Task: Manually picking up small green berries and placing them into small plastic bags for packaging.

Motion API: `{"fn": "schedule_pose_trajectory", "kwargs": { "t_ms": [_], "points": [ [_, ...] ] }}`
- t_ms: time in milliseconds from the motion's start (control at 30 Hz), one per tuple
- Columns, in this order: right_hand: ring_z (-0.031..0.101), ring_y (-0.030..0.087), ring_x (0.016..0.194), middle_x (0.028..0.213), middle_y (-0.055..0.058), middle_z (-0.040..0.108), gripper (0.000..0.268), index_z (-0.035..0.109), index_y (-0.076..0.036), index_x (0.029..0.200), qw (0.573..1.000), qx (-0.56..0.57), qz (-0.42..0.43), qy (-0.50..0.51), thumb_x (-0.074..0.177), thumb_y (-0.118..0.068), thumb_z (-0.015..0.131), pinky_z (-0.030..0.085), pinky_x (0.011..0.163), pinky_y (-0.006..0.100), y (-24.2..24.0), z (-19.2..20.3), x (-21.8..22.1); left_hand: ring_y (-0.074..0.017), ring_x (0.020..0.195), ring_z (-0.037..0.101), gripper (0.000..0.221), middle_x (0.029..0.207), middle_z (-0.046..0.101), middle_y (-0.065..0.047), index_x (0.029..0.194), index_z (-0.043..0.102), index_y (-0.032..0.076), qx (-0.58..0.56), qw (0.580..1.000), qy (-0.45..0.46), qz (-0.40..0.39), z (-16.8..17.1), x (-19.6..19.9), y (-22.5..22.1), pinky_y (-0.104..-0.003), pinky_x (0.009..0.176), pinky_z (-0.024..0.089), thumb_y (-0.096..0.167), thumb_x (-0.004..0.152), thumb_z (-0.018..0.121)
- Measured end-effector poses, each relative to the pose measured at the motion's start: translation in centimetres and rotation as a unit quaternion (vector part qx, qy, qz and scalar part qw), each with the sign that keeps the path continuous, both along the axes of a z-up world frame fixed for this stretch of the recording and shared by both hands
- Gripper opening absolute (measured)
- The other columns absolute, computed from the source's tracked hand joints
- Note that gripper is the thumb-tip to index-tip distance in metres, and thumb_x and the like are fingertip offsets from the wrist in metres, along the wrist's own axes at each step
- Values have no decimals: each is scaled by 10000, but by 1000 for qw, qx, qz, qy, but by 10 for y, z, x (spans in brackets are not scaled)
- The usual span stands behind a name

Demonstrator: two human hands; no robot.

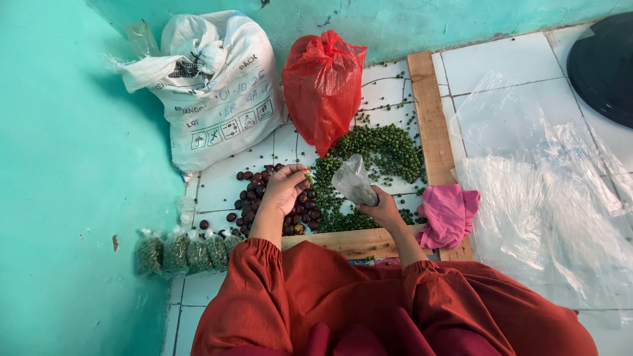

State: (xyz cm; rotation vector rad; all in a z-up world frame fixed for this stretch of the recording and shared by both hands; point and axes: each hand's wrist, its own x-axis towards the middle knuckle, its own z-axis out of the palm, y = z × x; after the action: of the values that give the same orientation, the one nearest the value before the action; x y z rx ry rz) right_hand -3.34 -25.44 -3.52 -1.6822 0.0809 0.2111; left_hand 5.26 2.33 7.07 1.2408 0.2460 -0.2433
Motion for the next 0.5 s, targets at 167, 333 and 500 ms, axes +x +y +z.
{"fn": "schedule_pose_trajectory", "kwargs": {
  "t_ms": [167,333,500],
  "points": [
    [504,622,1406,1423,307,632,600,604,-71,1483,999,-27,15,-13,929,-133,826,406,1170,836,3,-9,-3,-171,756,762,176,932,737,-125,1032,773,1,28,996,-80,-17,74,-20,-52,-297,771,710,-22,872,843],
    [544,619,1363,1381,288,666,609,624,-95,1470,998,-46,10,-37,907,-144,850,437,1124,839,5,-27,1,-96,681,742,154,803,745,-41,976,827,97,223,957,-178,-57,105,-32,-92,-256,644,655,67,827,849],
    [581,603,1329,1352,264,690,594,647,-117,1446,997,-54,4,-54,900,-183,872,463,1088,832,4,-50,7,-179,830,722,113,938,662,-52,1058,768,90,465,816,-277,-205,111,-37,-101,-331,739,638,61,1000,676]
  ]
}}
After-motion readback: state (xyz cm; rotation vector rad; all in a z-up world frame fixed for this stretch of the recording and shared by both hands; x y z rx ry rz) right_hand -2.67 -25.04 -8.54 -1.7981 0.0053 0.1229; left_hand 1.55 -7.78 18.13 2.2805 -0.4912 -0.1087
